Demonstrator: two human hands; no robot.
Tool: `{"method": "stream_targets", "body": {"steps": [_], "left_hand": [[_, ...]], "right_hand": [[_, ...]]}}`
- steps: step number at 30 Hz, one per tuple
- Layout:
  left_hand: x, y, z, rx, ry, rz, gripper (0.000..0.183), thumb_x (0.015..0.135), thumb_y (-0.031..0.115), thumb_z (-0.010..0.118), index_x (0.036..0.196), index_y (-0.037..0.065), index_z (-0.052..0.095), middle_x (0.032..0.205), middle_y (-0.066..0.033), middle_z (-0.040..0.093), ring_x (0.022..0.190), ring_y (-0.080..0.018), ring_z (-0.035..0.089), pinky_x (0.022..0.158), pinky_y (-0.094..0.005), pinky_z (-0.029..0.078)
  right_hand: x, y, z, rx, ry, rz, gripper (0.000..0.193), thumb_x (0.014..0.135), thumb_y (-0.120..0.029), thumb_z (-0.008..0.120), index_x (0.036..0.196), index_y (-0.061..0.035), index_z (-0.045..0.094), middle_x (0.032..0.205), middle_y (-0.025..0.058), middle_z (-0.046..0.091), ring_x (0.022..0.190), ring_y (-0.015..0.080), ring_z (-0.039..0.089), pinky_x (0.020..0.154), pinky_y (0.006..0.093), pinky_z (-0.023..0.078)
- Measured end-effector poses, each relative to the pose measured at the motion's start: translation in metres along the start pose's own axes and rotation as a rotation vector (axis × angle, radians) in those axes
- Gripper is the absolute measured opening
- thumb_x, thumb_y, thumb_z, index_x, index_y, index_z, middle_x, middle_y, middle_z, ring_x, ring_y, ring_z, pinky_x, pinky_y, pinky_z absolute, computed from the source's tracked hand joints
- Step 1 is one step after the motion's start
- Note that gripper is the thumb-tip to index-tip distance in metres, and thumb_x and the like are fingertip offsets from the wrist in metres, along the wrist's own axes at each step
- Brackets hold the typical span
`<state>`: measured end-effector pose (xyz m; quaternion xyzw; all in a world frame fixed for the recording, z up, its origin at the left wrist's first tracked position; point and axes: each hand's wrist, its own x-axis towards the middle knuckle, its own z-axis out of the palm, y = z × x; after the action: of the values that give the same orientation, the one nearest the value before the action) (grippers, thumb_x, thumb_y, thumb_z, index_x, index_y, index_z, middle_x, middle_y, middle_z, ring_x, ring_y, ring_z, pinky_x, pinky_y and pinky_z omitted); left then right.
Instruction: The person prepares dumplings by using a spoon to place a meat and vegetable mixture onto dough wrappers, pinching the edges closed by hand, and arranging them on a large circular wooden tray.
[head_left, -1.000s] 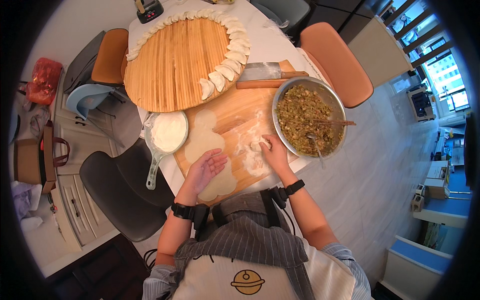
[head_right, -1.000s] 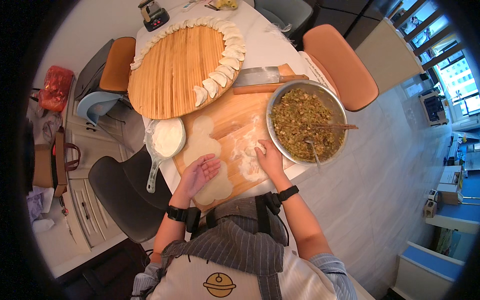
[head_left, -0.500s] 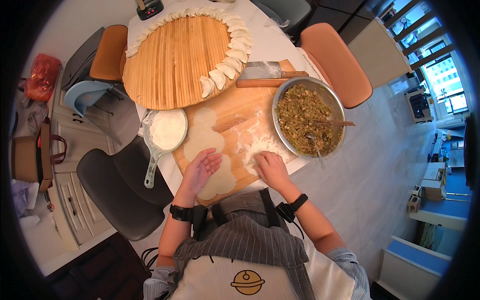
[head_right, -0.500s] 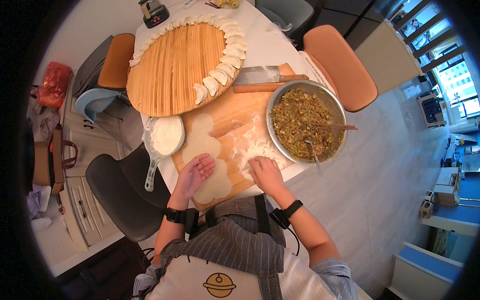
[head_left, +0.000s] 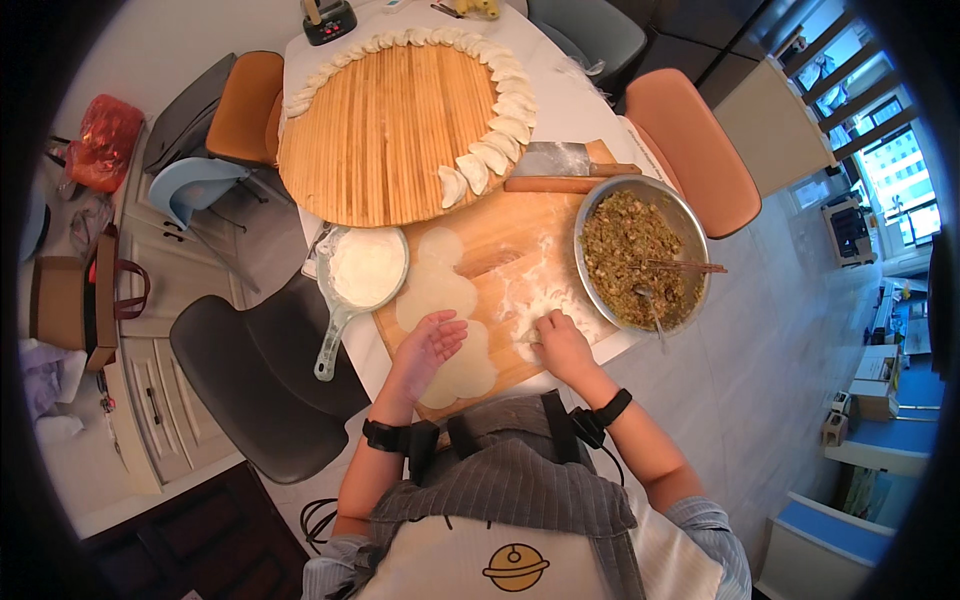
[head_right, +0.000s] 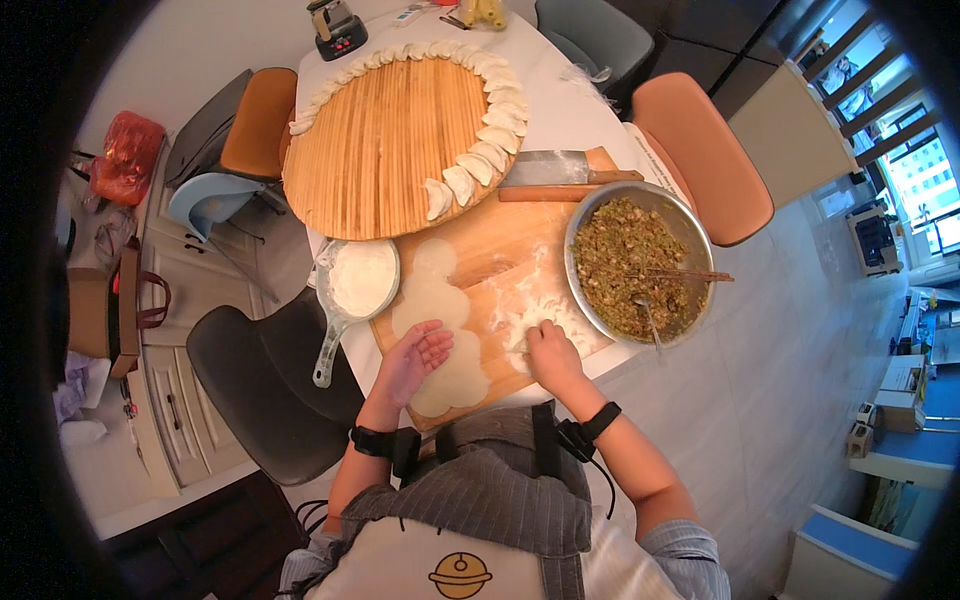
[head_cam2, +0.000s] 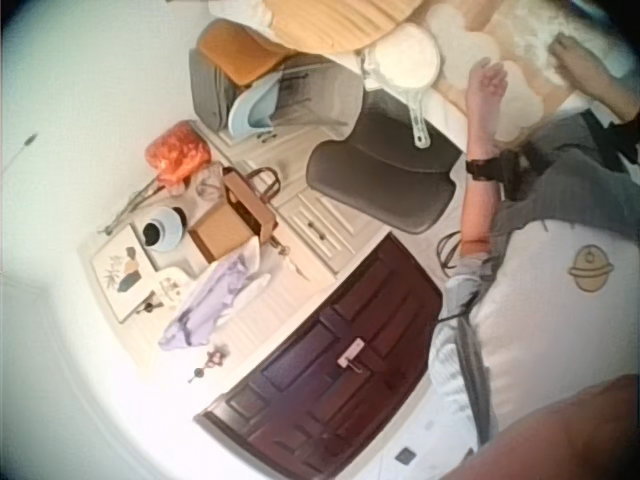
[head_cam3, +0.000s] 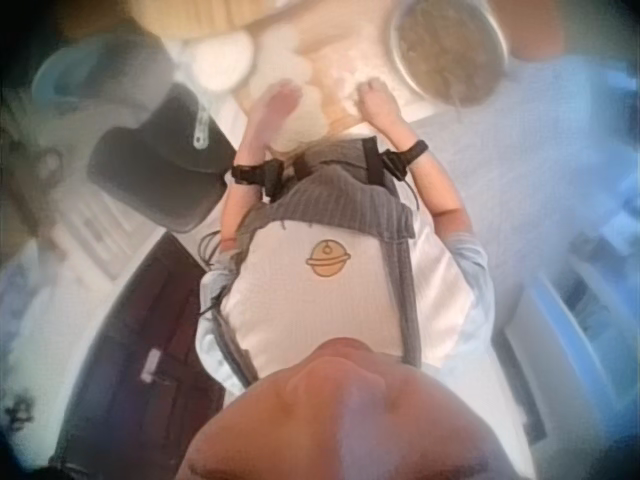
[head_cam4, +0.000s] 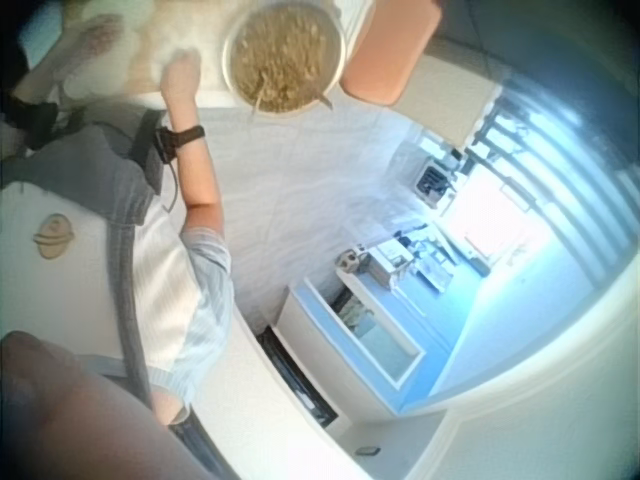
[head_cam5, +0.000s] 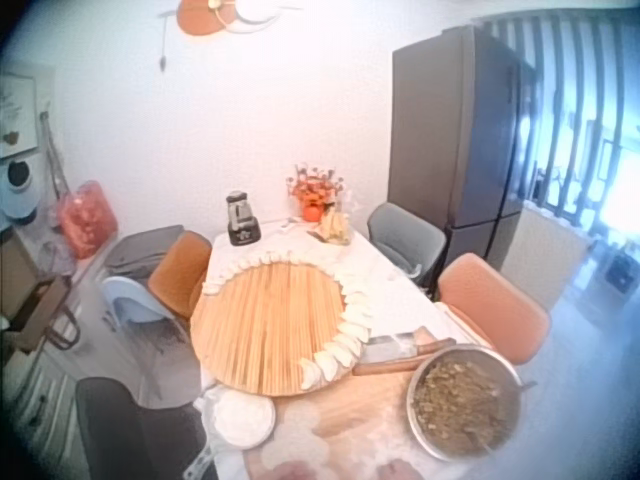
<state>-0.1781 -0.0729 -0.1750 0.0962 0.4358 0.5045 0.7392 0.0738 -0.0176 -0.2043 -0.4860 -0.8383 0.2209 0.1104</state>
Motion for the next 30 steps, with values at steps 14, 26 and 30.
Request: {"method": "stream_targets", "body": {"steps": [14, 26, 30], "left_hand": [[-0.015, 0.009, -0.017, 0.096, -0.021, -0.010, 0.035, 0.093, 0.025, 0.041, 0.120, 0.004, 0.044, 0.112, -0.0122, 0.057, 0.103, -0.0202, 0.054, 0.094, -0.0318, 0.040], [-0.029, 0.016, -0.042, 0.008, 0.123, 0.090, 0.031, 0.093, 0.021, 0.040, 0.118, 0.003, 0.044, 0.110, -0.0134, 0.057, 0.105, -0.0215, 0.054, 0.096, -0.0327, 0.038], [-0.026, 0.016, -0.040, -0.019, 0.104, 0.096, 0.031, 0.092, 0.021, 0.041, 0.118, 0.003, 0.044, 0.110, -0.0134, 0.058, 0.104, -0.0209, 0.054, 0.096, -0.0324, 0.039]], "right_hand": [[0.180, -0.112, -0.098, 0.859, -0.233, 0.214, 0.024, 0.083, -0.021, 0.065, 0.092, -0.0013, 0.056, 0.069, 0.0026, 0.061, 0.057, 0.0085, 0.059, 0.051, 0.0232, 0.048], [0.257, -0.129, -0.071, -0.032, -0.003, -0.028, 0.025, 0.076, -0.020, 0.064, 0.069, 0.0043, 0.061, 0.070, 0.0243, 0.061, 0.069, 0.0391, 0.061, 0.063, 0.0432, 0.050], [0.269, -0.123, -0.075, -0.160, -0.040, -0.068, 0.020, 0.075, -0.020, 0.064, 0.073, 0.0008, 0.062, 0.069, 0.0193, 0.062, 0.068, 0.0336, 0.062, 0.064, 0.0384, 0.050]]}}
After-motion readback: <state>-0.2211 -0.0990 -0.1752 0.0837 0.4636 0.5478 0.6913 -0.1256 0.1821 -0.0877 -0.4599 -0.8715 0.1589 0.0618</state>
